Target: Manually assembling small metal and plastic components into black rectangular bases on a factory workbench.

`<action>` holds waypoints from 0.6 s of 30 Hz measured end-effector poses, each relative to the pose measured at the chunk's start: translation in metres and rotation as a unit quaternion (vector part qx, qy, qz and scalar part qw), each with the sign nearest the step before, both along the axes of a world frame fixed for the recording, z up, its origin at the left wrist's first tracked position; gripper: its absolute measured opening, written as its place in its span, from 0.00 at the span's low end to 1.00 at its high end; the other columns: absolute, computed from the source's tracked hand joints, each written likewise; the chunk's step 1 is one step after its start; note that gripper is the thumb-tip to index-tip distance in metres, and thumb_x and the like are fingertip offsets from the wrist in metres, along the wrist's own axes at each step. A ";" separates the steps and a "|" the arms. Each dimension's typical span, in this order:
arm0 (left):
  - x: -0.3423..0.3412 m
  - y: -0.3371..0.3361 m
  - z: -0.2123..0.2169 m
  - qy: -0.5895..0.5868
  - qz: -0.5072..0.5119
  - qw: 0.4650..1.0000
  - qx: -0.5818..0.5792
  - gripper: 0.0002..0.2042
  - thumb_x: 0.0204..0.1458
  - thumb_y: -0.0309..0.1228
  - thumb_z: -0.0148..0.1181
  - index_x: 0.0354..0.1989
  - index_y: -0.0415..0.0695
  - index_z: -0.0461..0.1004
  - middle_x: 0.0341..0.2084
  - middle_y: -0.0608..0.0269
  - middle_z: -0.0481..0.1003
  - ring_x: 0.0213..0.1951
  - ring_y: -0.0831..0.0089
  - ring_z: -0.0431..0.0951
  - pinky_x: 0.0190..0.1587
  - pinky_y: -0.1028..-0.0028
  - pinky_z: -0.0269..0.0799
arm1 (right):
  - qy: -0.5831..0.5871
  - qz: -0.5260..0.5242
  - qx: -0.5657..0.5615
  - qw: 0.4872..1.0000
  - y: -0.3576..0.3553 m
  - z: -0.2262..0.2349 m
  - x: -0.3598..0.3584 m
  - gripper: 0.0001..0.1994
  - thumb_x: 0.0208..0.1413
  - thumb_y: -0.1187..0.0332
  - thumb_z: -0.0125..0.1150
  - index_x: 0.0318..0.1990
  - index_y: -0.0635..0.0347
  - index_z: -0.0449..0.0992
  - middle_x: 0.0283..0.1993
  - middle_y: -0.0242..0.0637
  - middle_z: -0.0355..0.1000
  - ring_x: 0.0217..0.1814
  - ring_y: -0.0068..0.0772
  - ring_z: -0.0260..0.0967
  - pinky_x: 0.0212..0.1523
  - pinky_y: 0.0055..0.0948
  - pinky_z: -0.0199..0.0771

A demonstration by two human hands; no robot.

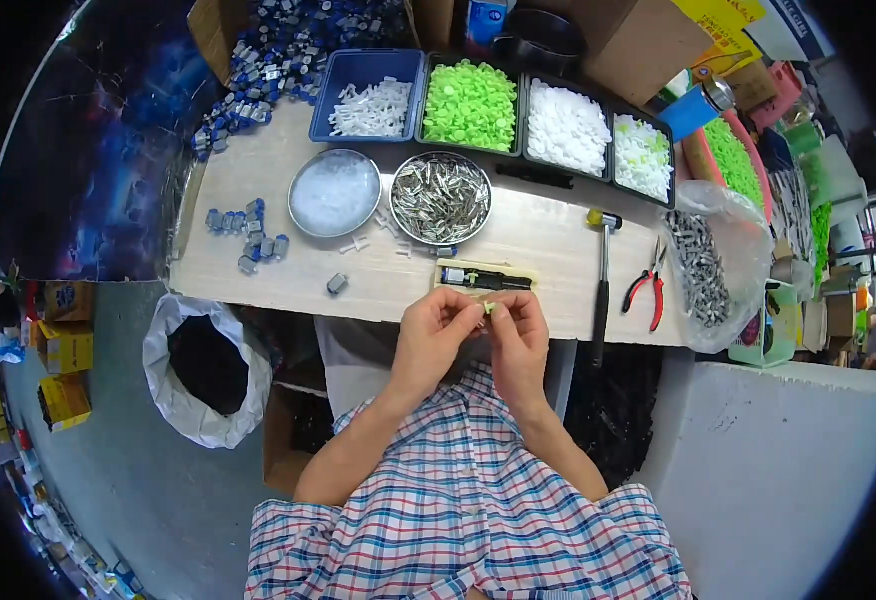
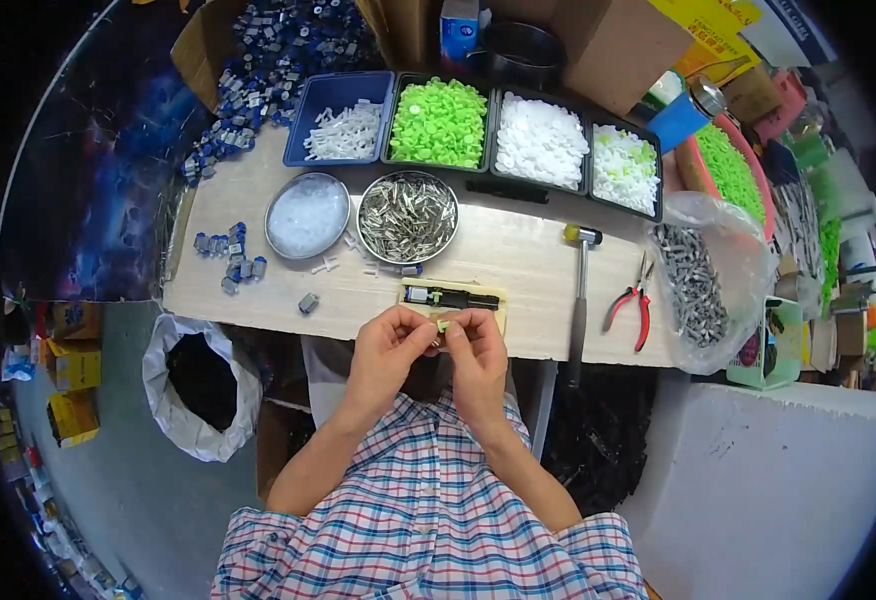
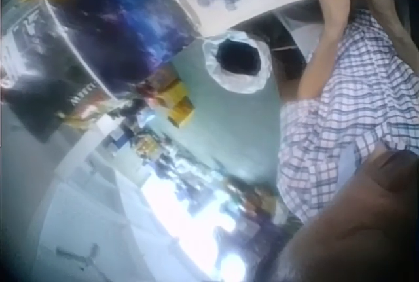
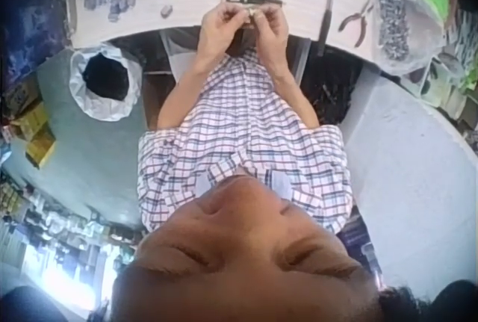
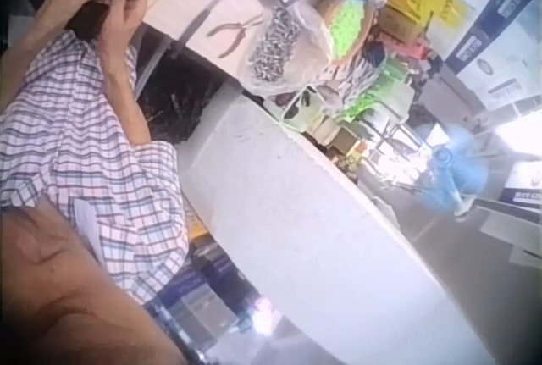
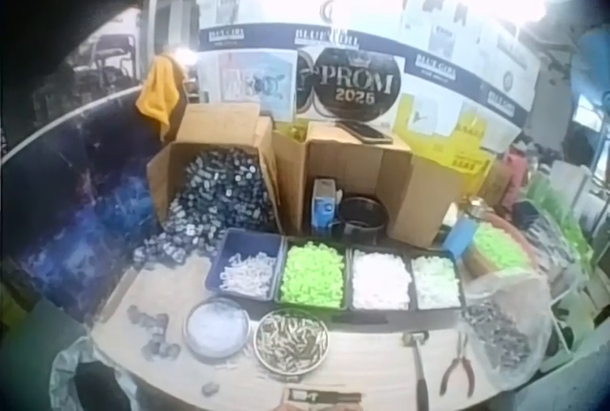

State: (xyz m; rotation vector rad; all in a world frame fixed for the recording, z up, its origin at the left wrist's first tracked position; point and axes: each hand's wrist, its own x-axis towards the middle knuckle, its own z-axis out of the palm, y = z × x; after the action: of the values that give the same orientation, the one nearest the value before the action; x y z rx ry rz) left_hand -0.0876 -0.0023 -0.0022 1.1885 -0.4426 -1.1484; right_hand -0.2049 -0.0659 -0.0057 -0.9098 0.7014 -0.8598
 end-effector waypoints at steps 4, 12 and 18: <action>0.012 0.005 0.005 0.168 -0.010 0.986 0.008 0.05 0.65 0.27 0.59 0.42 0.38 0.75 0.34 0.64 0.79 0.35 0.79 0.79 0.42 0.78 0.79 | 0.132 0.016 -0.267 0.955 -0.002 0.007 -0.009 0.03 0.65 0.80 0.55 0.44 0.65 0.74 0.45 0.39 0.75 0.43 0.26 0.75 0.42 0.27 0.79; 0.022 0.019 0.004 0.159 -0.112 0.980 0.032 0.05 0.65 0.27 0.59 0.43 0.39 0.74 0.34 0.64 0.78 0.35 0.79 0.81 0.39 0.80 0.79 | 0.165 0.099 -0.377 0.906 -0.007 0.006 -0.023 0.12 0.51 0.86 0.62 0.43 0.66 0.75 0.43 0.47 0.75 0.42 0.47 0.76 0.40 0.34 0.78; 0.018 0.019 0.007 0.044 -0.124 0.990 0.057 0.06 0.67 0.28 0.57 0.43 0.37 0.75 0.26 0.66 0.77 0.25 0.83 0.76 0.27 0.84 0.70 | 0.218 0.084 -0.551 0.801 -0.015 0.010 -0.020 0.12 0.49 0.86 0.63 0.40 0.64 0.73 0.44 0.45 0.74 0.42 0.47 0.75 0.41 0.35 0.77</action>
State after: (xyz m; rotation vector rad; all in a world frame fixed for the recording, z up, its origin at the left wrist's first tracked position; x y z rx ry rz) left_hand -0.0692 0.0172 0.0052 1.1989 -0.4732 -1.4510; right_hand -0.2245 -0.0809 0.0038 -2.2464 0.4420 -0.8820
